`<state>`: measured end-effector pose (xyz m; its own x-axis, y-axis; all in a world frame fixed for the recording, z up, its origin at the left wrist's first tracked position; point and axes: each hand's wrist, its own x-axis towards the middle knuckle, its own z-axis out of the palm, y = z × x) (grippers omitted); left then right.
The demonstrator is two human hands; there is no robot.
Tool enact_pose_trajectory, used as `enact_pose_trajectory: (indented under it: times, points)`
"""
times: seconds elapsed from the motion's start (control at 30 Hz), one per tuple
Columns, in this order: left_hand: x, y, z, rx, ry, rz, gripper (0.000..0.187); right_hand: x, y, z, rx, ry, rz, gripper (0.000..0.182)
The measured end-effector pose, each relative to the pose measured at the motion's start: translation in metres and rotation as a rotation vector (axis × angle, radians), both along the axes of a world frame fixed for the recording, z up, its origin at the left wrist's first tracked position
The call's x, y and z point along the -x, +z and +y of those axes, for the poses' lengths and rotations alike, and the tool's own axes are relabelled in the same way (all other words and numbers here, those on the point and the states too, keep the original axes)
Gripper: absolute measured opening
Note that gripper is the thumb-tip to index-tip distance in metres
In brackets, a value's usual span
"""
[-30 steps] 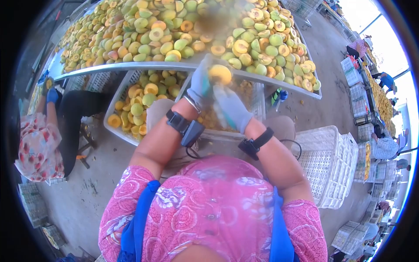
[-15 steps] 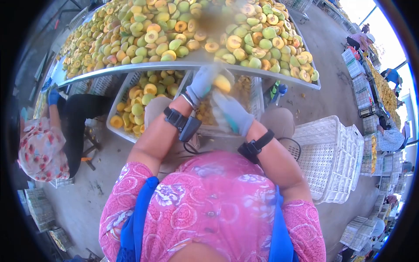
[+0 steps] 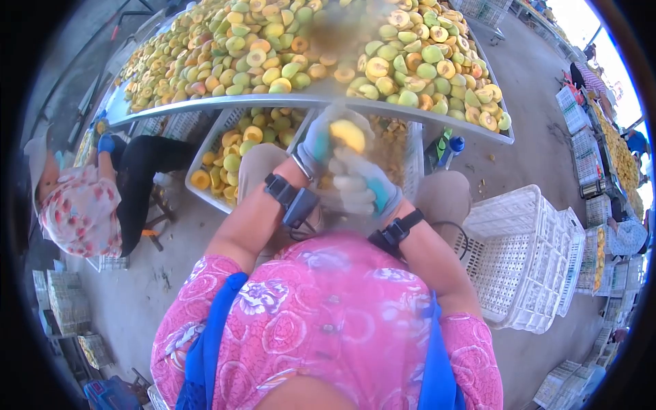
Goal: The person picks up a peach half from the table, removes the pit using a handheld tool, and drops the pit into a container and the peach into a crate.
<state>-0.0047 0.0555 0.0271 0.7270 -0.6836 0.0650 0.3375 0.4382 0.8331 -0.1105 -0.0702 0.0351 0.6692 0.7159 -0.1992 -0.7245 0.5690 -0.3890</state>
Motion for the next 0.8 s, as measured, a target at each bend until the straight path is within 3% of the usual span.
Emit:
enact_pose_trajectory:
  times: [0.07, 0.13, 0.2, 0.3, 0.37, 0.4, 0.47, 0.53, 0.6, 0.63, 0.7, 0.8]
  points:
    - [0.002, -0.003, -0.005, 0.052, 0.053, 0.053, 0.056, -0.005, -0.006, 0.0, -0.38, 0.125, -0.017, 0.033]
    - [0.001, -0.006, -0.011, 0.185, 0.058, 0.274, 0.054, -0.005, -0.007, -0.004, -0.395, 0.109, 0.031, 0.035]
    - [-0.003, -0.014, -0.016, 0.251, 0.1, 0.311, 0.053, -0.003, -0.004, -0.007, -0.41, 0.089, 0.075, 0.036]
    - [0.006, -0.008, -0.016, 0.299, 0.223, 0.449, 0.052, 0.0, 0.002, -0.012, -0.647, 0.215, 0.022, 0.04]
    - [0.007, -0.005, -0.011, 0.275, 0.31, 0.536, 0.052, -0.005, -0.009, -0.021, -0.342, -0.121, -0.013, 0.038]
    - [0.003, -0.009, -0.008, 0.302, 0.376, 0.559, 0.052, -0.007, -0.013, -0.025, -0.347, -0.114, -0.015, 0.038]
    - [0.005, -0.008, -0.001, 0.324, 0.451, 0.582, 0.053, -0.007, -0.003, -0.025, 0.071, -0.344, -0.055, 0.037]
    - [0.01, -0.006, 0.004, 0.271, 0.451, 0.452, 0.052, -0.017, -0.019, -0.024, 0.116, -0.305, -0.116, 0.035]
    - [0.018, -0.001, 0.006, 0.282, 0.442, 0.438, 0.048, -0.02, -0.024, -0.012, 0.788, -0.478, -0.206, 0.037]
    - [0.021, 0.0, 0.007, 0.295, 0.429, 0.424, 0.043, -0.018, -0.027, -0.008, 0.786, -0.477, -0.204, 0.037]
    - [0.02, -0.008, 0.007, 0.289, 0.408, 0.404, 0.042, -0.013, -0.031, -0.004, 0.915, -0.654, -0.474, 0.039]
    - [0.023, -0.01, 0.004, 0.322, 0.307, 0.398, 0.041, -0.004, -0.017, -0.011, 1.028, -0.668, -0.695, 0.042]
